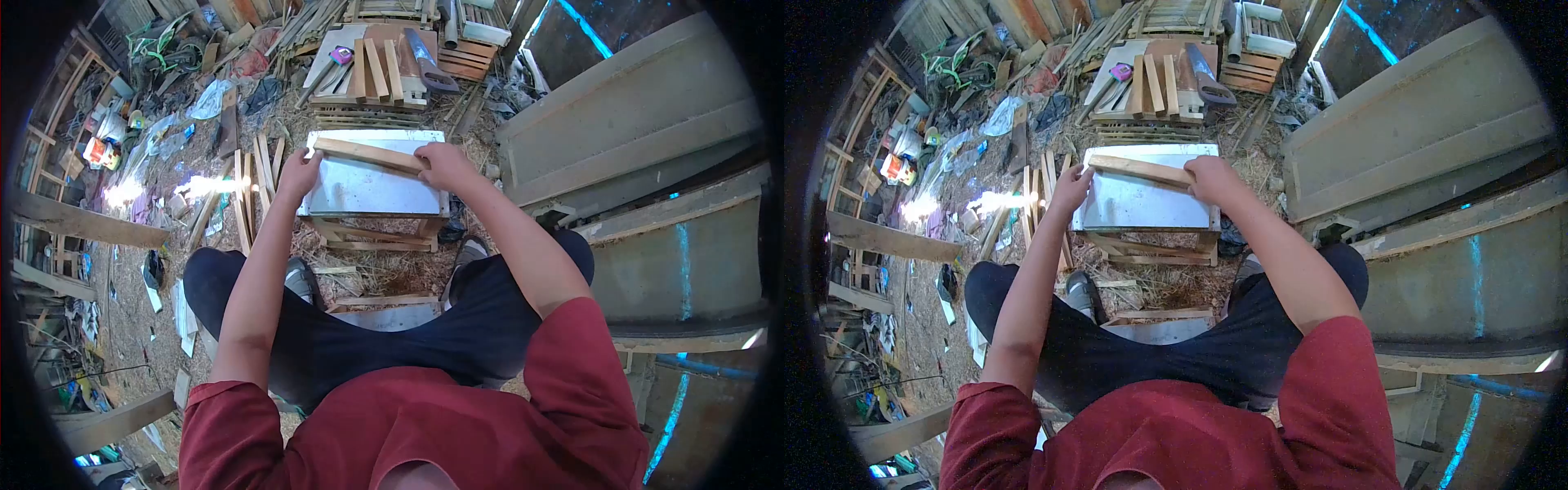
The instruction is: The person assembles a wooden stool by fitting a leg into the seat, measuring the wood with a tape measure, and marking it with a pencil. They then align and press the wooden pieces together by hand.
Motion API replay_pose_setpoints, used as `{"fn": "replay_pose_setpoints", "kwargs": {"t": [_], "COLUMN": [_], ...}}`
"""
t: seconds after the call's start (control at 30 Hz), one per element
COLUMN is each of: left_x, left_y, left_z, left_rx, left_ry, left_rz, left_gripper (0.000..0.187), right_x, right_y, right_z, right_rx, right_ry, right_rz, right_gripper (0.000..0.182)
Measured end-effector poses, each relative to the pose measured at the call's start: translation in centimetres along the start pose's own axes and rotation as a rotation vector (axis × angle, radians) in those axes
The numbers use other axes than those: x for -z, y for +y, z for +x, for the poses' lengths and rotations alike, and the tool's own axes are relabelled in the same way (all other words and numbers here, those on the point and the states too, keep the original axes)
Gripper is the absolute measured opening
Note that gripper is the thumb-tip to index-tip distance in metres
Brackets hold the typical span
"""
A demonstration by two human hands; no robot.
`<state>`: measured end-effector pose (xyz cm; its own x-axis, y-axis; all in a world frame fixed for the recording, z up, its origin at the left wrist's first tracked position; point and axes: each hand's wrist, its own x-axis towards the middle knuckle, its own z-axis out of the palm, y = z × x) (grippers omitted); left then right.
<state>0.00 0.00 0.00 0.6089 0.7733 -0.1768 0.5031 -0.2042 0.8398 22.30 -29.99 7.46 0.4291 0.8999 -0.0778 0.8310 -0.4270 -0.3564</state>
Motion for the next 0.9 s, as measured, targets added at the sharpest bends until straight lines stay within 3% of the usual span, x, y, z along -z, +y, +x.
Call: {"fn": "replay_pose_setpoints", "kwargs": {"t": [0.07,0.1,0.17,0.2,0.33,0.5,0.6,0.7,0.77,0.9], "left_x": [1.2,-0.9,-0.4,-0.8,-0.2,1.5,1.2,0.6,1.1,1.4], "left_y": [2.5,2.9,3.0,2.1,1.1,1.3,-1.5,-2.6,-1.6,-0.7], "left_z": [-2.2,-3.6,-5.6,-6.3,-7.5,-10.5,-8.8,-8.5,-9.0,-9.3], "left_rx": [-0.056,-0.063,-0.039,-0.127,-0.096,0.044,0.074,0.099,0.097,0.16], "left_ry": [-0.081,-0.083,0.057,0.227,0.141,-0.005,-0.025,-0.014,-0.043,-0.055], "left_rz": [0.254,0.199,0.384,0.432,0.555,0.422,0.464,0.299,0.341,0.347], "left_gripper": [0.074,0.074,0.074,0.068,0.058,0.058,0.058,0.06,0.06,0.055], "right_x": [-0.3,0.8,-0.3,-0.9,-2.1,-2.6,-2.7,-3.5,-4.0,-6.3], "right_y": [-0.8,0.1,-0.6,-0.7,0.1,-0.5,-1.2,-2.1,-2.2,3.2], "right_z": [-0.7,-2.2,-3.2,-3.6,-4.5,-6.1,-7.5,-8.4,-8.2,-6.4], "right_rx": [-0.005,-0.011,0.042,0.041,0.101,0.089,0.006,-0.148,-0.527,-0.574], "right_ry": [-0.02,-0.029,-0.016,-0.021,0.017,0.036,0.02,0.171,0.267,0.144], "right_rz": [0.078,0.024,0.053,0.057,0.093,0.126,0.129,0.232,0.324,0.561], "right_gripper": [0.048,0.048,0.049,0.049,0.05,0.046,0.046,0.047,0.041,0.035]}}
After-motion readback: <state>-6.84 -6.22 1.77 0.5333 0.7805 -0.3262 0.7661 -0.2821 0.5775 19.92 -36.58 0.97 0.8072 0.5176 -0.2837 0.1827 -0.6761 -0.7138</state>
